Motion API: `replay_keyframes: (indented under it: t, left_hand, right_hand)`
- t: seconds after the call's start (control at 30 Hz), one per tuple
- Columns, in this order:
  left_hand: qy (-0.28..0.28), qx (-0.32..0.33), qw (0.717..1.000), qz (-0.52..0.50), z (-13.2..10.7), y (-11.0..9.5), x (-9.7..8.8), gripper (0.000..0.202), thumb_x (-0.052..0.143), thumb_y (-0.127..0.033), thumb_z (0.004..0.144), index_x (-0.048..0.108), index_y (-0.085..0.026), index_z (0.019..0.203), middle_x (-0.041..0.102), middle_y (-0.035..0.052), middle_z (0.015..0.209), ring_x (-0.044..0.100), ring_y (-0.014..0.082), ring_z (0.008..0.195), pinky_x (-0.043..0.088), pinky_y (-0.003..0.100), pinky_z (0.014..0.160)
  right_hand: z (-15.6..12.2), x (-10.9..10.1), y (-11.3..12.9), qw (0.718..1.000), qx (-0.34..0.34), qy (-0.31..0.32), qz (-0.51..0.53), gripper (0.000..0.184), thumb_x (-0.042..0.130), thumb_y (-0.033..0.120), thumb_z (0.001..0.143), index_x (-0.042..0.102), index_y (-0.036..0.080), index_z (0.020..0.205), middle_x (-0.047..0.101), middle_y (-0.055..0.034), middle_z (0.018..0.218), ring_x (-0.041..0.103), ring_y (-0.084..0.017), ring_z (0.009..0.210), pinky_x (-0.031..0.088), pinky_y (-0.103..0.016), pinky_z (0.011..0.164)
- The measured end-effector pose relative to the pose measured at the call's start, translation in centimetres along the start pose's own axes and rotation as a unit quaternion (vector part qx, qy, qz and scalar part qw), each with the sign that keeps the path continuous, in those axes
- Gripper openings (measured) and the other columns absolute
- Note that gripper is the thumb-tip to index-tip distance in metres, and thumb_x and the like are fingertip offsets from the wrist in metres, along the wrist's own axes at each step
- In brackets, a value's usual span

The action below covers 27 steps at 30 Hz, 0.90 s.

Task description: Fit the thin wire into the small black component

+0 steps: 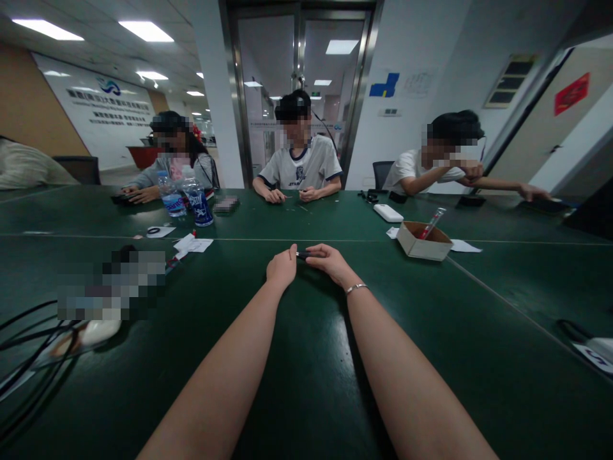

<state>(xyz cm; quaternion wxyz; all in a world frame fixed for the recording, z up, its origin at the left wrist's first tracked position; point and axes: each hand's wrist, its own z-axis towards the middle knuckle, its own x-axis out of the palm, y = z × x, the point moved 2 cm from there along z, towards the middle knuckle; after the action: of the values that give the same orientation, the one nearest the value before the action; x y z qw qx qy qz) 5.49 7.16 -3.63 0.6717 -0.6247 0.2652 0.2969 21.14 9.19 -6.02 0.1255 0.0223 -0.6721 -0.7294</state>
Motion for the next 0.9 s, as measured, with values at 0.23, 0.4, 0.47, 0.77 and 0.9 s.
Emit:
replay_keyframes:
  t: [0.23,0.4,0.47,0.77,0.9]
  left_hand:
    - [-0.018,0.011,0.999,-0.030,0.0,0.3,0.2,0.062,0.013,-0.055,0.093,0.064,-0.019,0.087,0.066,0.0118,0.088,0.061,0.0268,0.081,0.041,0.034,0.068]
    - [-0.034,0.069,0.992,-0.103,0.5,0.8,0.6,0.043,0.028,-0.047,0.093,0.060,-0.020,0.081,0.063,0.0079,0.083,0.056,0.0224,0.075,0.037,0.031,0.064]
    - [-0.034,0.079,0.983,-0.162,1.1,1.2,0.9,0.034,0.037,-0.044,0.091,0.057,-0.020,0.077,0.060,0.0044,0.076,0.053,0.0188,0.070,0.036,0.028,0.062]
    - [-0.027,0.076,0.926,-0.370,2.1,1.6,1.0,0.018,0.053,-0.032,0.078,0.061,-0.016,0.077,0.054,-0.0008,0.062,0.047,0.0115,0.056,0.034,0.023,0.053]
    - [-0.018,0.061,0.919,-0.388,2.1,1.3,1.0,0.016,0.052,-0.029,0.079,0.060,-0.015,0.084,0.052,-0.0017,0.060,0.045,0.0108,0.052,0.033,0.022,0.051]
  right_hand:
    - [-0.4,0.7,0.5,0.999,0.031,-0.016,0.037,0.014,0.075,0.016,0.076,0.063,0.013,0.083,0.070,-0.0064,0.076,0.069,-0.016,0.067,0.057,-0.021,0.062]
    - [-0.7,0.9,0.9,0.998,0.046,-0.034,0.018,0.018,0.067,0.024,0.087,0.061,0.012,0.075,0.068,-0.0085,0.066,0.067,-0.014,0.057,0.054,-0.017,0.051]
    - [-0.7,0.9,0.9,0.998,0.048,-0.041,0.021,0.019,0.066,0.024,0.088,0.060,0.012,0.075,0.068,-0.0090,0.066,0.066,-0.014,0.056,0.054,-0.017,0.051]
    - [-0.7,0.8,0.9,0.998,0.045,-0.045,0.030,0.019,0.064,0.025,0.089,0.060,0.011,0.076,0.068,-0.0102,0.066,0.066,-0.014,0.054,0.054,-0.017,0.050]
    - [-0.7,0.8,0.9,0.998,0.043,-0.040,0.034,0.019,0.065,0.025,0.088,0.060,0.011,0.075,0.068,-0.0099,0.066,0.065,-0.013,0.054,0.054,-0.017,0.051]
